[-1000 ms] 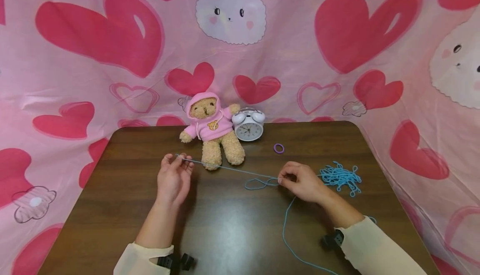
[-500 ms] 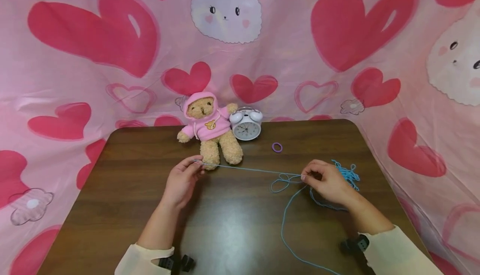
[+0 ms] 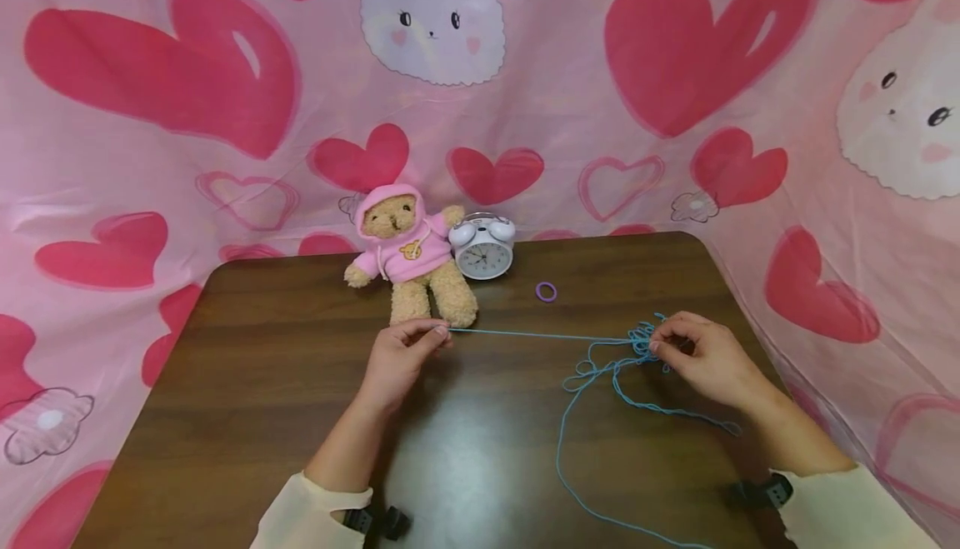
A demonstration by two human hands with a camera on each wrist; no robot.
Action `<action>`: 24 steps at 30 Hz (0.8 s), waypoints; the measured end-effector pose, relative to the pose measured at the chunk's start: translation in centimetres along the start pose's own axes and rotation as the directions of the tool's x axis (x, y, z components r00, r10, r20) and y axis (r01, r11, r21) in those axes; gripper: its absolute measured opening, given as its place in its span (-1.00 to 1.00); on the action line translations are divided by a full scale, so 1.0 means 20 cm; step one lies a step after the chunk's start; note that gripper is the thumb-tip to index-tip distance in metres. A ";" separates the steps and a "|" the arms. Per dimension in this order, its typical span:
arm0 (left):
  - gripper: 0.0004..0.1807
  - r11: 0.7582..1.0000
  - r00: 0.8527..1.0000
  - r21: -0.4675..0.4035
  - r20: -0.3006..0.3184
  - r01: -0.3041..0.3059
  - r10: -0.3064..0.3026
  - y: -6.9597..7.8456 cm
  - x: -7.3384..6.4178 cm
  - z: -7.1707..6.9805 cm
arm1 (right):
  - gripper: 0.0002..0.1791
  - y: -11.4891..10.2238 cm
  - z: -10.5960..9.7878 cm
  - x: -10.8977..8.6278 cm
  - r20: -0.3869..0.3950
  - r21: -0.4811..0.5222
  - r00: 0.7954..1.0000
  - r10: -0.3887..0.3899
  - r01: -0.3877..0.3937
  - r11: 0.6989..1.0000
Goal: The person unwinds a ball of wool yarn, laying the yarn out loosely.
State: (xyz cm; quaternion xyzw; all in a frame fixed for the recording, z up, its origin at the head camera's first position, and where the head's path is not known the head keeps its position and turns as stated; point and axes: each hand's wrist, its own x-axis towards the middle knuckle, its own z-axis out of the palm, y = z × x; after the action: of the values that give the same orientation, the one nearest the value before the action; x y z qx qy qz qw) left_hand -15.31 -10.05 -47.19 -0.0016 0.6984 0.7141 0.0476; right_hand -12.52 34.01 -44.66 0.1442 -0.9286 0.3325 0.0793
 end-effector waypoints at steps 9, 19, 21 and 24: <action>-0.89 0.994 0.996 0.090 0.062 -0.064 0.059 -0.02 0.01 0.20 | -0.86 0.17 -0.13 -0.05 -0.075 -0.062 0.997 -0.002 -0.003 0.998; -0.88 0.968 0.988 0.242 0.155 -0.067 0.030 -0.06 0.03 0.37 | -0.91 0.31 -0.25 -0.07 -0.053 -0.186 0.995 0.087 -0.095 0.978; -0.87 0.952 0.987 0.293 0.155 -0.085 0.040 -0.07 0.04 0.41 | -0.90 0.34 -0.27 -0.07 -0.041 -0.218 0.993 0.113 -0.119 0.969; -0.90 0.930 0.983 0.349 0.172 -0.115 0.057 -0.08 0.05 0.47 | -0.89 0.40 -0.27 -0.08 -0.026 -0.258 0.988 0.150 -0.152 0.954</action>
State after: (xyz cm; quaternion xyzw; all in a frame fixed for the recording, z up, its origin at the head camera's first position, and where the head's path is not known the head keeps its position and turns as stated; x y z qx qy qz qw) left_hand -15.58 -0.67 -48.54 0.0948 0.8100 0.5744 0.0711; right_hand -13.29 43.72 -45.59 0.0604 -0.9721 0.2139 0.0746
